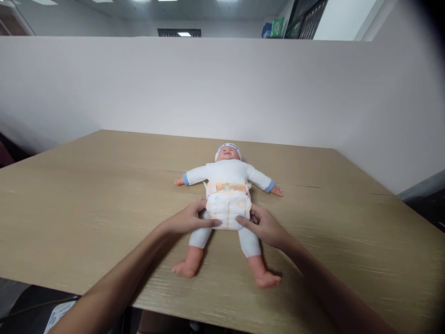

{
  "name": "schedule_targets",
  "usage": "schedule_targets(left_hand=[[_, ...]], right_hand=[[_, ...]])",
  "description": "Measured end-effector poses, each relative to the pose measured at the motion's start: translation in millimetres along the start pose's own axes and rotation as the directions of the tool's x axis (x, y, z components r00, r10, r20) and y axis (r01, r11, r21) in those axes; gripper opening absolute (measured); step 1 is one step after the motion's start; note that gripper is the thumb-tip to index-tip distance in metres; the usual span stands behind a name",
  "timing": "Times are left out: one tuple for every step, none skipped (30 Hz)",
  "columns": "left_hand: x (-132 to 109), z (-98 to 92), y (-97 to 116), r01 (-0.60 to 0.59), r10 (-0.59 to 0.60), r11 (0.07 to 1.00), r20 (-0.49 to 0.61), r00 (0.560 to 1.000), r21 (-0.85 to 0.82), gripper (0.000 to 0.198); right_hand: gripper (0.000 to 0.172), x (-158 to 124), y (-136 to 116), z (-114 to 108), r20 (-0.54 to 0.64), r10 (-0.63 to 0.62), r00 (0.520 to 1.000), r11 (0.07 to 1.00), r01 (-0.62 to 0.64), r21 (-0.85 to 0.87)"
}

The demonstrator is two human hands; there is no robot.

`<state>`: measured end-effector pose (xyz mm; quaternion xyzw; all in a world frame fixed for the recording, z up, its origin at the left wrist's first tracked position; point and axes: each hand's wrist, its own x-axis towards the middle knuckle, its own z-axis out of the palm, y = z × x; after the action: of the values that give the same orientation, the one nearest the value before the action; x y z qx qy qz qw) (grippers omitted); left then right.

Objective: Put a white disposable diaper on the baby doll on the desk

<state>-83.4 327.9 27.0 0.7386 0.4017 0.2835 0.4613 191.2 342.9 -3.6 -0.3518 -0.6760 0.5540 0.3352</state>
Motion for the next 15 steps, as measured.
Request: schedule_targets(left_hand=[[0.0,0.2,-0.5,-0.002,0.002,1.000,-0.002,1.000,-0.011,0.030],[0.0,0.5,-1.1,-0.001,0.001,1.000,-0.005,1.000,-0.025,0.030],[-0.1,0.8,-1.5,0.004,-0.004,0.999,-0.005,1.000,-0.043,0.031],[-0.3,1.2,-1.8,0.009,-0.010,0.998,-0.004,1.000,-0.062,0.032],[-0.4,1.6,-1.8,0.013,-0.014,0.997,-0.004,1.000,-0.078,0.033],[-0.6,1.9,-1.7,0.017,-0.018,0.996,-0.008,1.000,-0.090,0.033],[-0.7,2.4,-1.6,0.022,-0.024,0.995,-0.012,1.000,-0.098,0.033],[-0.7,2.8,-1.5,0.030,-0.032,0.994,-0.017,0.999,-0.106,0.032],[-0.7,3.2,-1.6,0.040,-0.043,0.993,-0.025,0.999,-0.112,0.033],[-0.5,3.7,-1.9,0.050,-0.054,0.992,-0.034,0.998,-0.116,0.034],[-0.4,4.2,-2.4,0.060,-0.065,0.991,-0.041,0.997,-0.122,0.036],[-0.2,4.7,-2.9,0.067,-0.073,0.989,-0.046,0.996,-0.130,0.038],[0.0,5.2,-3.4,0.069,-0.076,0.988,-0.049,0.996,-0.139,0.039],[0.1,5.6,-3.8,0.065,-0.073,0.987,-0.048,0.996,-0.149,0.039],[0.2,6.0,-4.1,0.060,-0.069,0.985,-0.047,0.997,-0.161,0.038]], right_hand=[[0.044,0.4,-0.6,0.6,0.001,-0.006,1.000,1.000,0.006,0.017],[0.044,0.6,-1.3,1.2,0.002,-0.010,1.000,0.999,0.010,0.031],[0.043,0.8,-2.2,1.7,0.002,-0.011,1.000,0.999,0.011,0.041],[0.042,0.7,-3.2,2.3,0.000,-0.010,1.000,0.999,0.010,0.046],[0.043,0.5,-4.3,2.9,-0.002,-0.008,1.000,0.999,0.008,0.050],[0.043,0.2,-5.4,3.6,-0.004,-0.005,1.000,0.999,0.005,0.054],[0.044,-0.1,-6.4,4.4,-0.011,0.000,1.000,0.998,0.001,0.057],[0.043,-0.4,-7.2,5.2,-0.023,0.005,1.000,0.998,-0.004,0.055],[0.043,-0.6,-7.8,5.9,-0.036,0.011,0.999,0.999,-0.009,0.048],[0.042,-0.7,-8.0,6.6,-0.051,0.014,0.999,0.999,-0.012,0.036],[0.040,-0.8,-7.9,7.0,-0.066,0.017,0.998,1.000,-0.016,0.020],[0.039,-0.7,-7.6,7.2,-0.077,0.019,0.997,1.000,-0.019,0.005],[0.038,-0.6,-7.0,7.2,-0.083,0.020,0.996,1.000,-0.021,-0.006],[0.038,-0.4,-6.3,7.1,-0.082,0.021,0.996,1.000,-0.022,-0.011],[0.038,-0.3,-5.6,6.9,-0.078,0.021,0.997,1.000,-0.022,-0.009]])
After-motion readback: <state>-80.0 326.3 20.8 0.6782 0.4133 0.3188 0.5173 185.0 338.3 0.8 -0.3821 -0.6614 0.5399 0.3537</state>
